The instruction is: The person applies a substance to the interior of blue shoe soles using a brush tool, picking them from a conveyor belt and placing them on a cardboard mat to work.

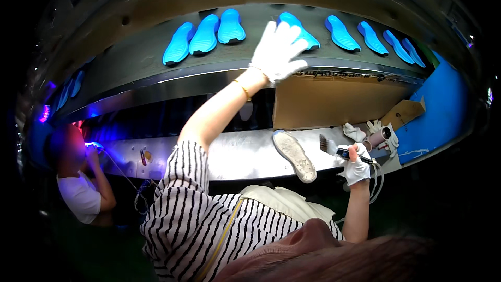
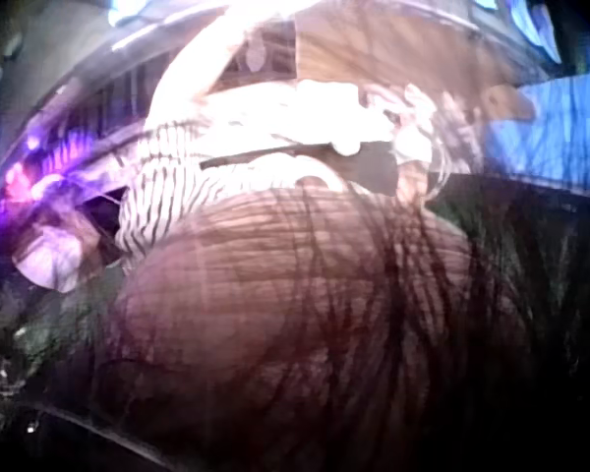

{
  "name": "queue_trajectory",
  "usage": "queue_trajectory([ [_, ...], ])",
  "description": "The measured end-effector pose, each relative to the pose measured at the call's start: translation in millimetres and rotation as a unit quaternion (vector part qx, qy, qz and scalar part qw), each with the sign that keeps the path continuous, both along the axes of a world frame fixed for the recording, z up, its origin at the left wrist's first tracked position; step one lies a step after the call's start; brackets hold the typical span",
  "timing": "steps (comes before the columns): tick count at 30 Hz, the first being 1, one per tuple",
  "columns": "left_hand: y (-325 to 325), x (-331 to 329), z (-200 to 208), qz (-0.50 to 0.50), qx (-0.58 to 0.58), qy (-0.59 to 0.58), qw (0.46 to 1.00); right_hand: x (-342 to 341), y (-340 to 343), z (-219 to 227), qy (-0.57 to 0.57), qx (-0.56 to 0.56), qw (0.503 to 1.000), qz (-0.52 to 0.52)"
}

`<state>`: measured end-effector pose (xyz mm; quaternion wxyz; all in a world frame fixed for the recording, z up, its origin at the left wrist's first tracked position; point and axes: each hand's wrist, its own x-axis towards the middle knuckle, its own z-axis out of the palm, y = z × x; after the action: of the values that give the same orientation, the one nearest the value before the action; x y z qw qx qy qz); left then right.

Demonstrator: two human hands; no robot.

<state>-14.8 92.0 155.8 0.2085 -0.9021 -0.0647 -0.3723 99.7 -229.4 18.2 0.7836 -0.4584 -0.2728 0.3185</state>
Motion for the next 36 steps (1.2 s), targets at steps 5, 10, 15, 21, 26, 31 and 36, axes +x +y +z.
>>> queue_trajectory([
  [5,112.9,-82.1,-15.7,0.262,-0.032,0.006,0.964,-8.5,21.0,0.8,0.052,0.013,0.996,0.073],
  [10,160.4,-132.1,-28.2,0.269,-0.069,0.032,0.96,-24.2,49.3,3.1,-0.044,-0.021,0.994,0.094],
  [15,78.9,-135.1,8.9,0.061,-0.087,-0.228,0.968,-12.1,46.0,-3.1,-0.067,-0.062,0.994,0.055],
  [21,21.3,-162.8,29.0,-0.532,-0.477,-0.308,0.628,-6.5,47.7,2.2,-0.008,0.005,0.999,0.045],
  [26,-23.9,-98.8,-69.7,-0.512,-0.833,-0.097,0.186,-25.7,53.4,9.5,0.011,0.039,0.997,0.066],
  [31,-98.3,-91.8,-122.4,-0.386,-0.921,-0.057,0.021,-46.1,61.5,24.4,-0.124,-0.026,0.991,0.043],
  [36,-138.2,-67.0,-134.7,-0.381,-0.908,-0.171,0.026,-49.4,84.5,26.8,-0.18,0.014,0.983,-0.036],
])
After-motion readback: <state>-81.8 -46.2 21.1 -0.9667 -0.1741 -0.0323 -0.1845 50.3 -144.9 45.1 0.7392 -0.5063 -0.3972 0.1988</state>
